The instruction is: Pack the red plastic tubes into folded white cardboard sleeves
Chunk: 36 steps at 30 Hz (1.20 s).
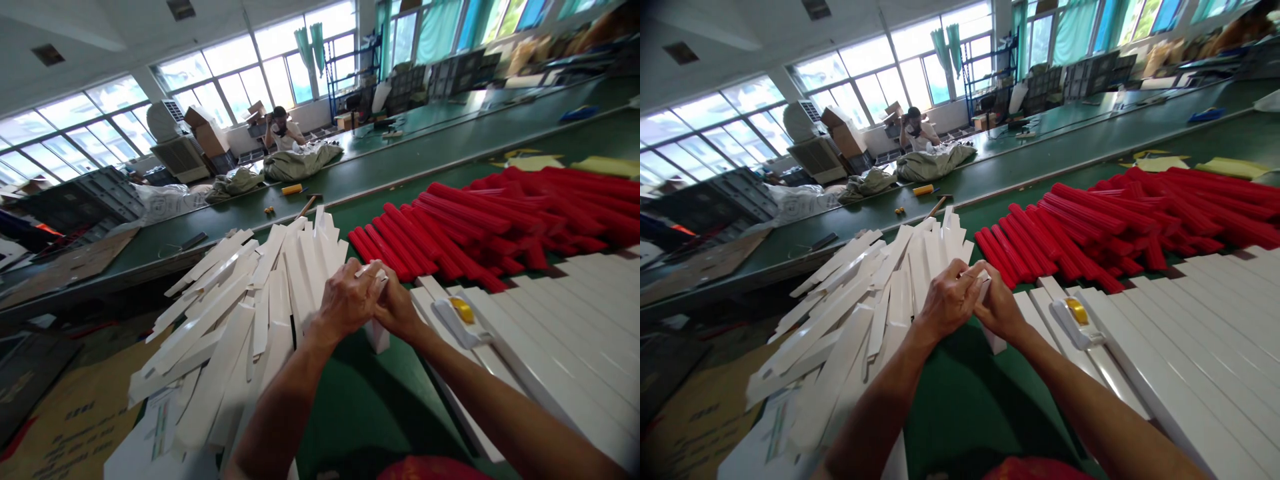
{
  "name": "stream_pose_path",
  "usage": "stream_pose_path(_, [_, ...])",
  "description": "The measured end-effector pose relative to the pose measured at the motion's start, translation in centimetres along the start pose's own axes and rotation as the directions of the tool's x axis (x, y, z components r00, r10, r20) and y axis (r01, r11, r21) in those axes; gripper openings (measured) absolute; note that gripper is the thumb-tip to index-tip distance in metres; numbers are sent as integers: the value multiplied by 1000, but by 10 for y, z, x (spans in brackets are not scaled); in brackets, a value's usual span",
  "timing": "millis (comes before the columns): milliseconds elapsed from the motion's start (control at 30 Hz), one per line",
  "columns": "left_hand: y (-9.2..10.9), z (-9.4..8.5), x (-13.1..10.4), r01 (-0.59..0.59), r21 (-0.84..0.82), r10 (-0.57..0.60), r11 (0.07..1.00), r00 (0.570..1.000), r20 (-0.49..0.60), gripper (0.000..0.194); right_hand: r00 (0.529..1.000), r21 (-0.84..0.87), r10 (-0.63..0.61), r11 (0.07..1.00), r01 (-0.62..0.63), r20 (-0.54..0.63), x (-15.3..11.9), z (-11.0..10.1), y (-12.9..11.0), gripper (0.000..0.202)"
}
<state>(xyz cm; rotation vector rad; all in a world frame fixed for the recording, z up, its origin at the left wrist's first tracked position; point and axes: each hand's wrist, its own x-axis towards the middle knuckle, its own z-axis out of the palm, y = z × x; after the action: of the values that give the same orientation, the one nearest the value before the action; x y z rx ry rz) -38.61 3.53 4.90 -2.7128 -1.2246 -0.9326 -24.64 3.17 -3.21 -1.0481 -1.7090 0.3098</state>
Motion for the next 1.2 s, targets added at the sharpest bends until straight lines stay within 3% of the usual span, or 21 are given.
stream_pose_path(200, [-3,-4,2,-210,57,206,976,976,70,37,997,72,11,997,-16,76,1,-2,-1,65])
stream_pose_path(567, [-11,14,-11,-289,222,285,931,957,51,41,978,156,-132,982,107,159,11,-4,6,64])
stream_pose_path(667, [-9,14,-12,-297,216,297,930,954,34,40,946,137,-187,978,155,265,8,-18,10,69])
stream_pose_path(733, [-8,14,-13,-279,204,283,938,959,13,40,947,75,-118,992,100,298,-4,-39,22,67])
stream_pose_path(800, [-7,15,-14,-258,184,262,949,965,-2,41,972,-150,199,972,-180,125,-29,-69,43,54])
stream_pose_path(833, [-7,15,-14,-248,171,253,954,968,-7,41,917,-278,396,876,-394,-51,-44,-85,55,47])
stream_pose_path(867, [-8,15,-14,-238,157,243,958,970,-12,40,784,-389,561,681,-620,-266,-60,-101,67,46])
stream_pose_path(900, [-8,16,-14,-226,143,231,964,973,-18,40,647,-479,666,460,-747,-370,-77,-115,79,47])
stream_pose_path(933, [-8,17,-14,-212,130,217,969,976,-26,40,582,-510,708,355,-783,-400,-92,-128,90,46])
stream_pose_path(967, [-7,17,-14,-198,117,204,973,978,-36,39,545,-541,743,295,-788,-388,-105,-138,98,42])
stream_pose_path(1033, [-6,18,-14,-181,95,187,979,981,-60,39,546,-584,787,308,-752,-288,-122,-149,110,35])
stream_pose_path(1200, [3,18,-16,-199,52,203,979,975,-88,38,498,-622,840,275,-733,-216,-122,-142,117,30])
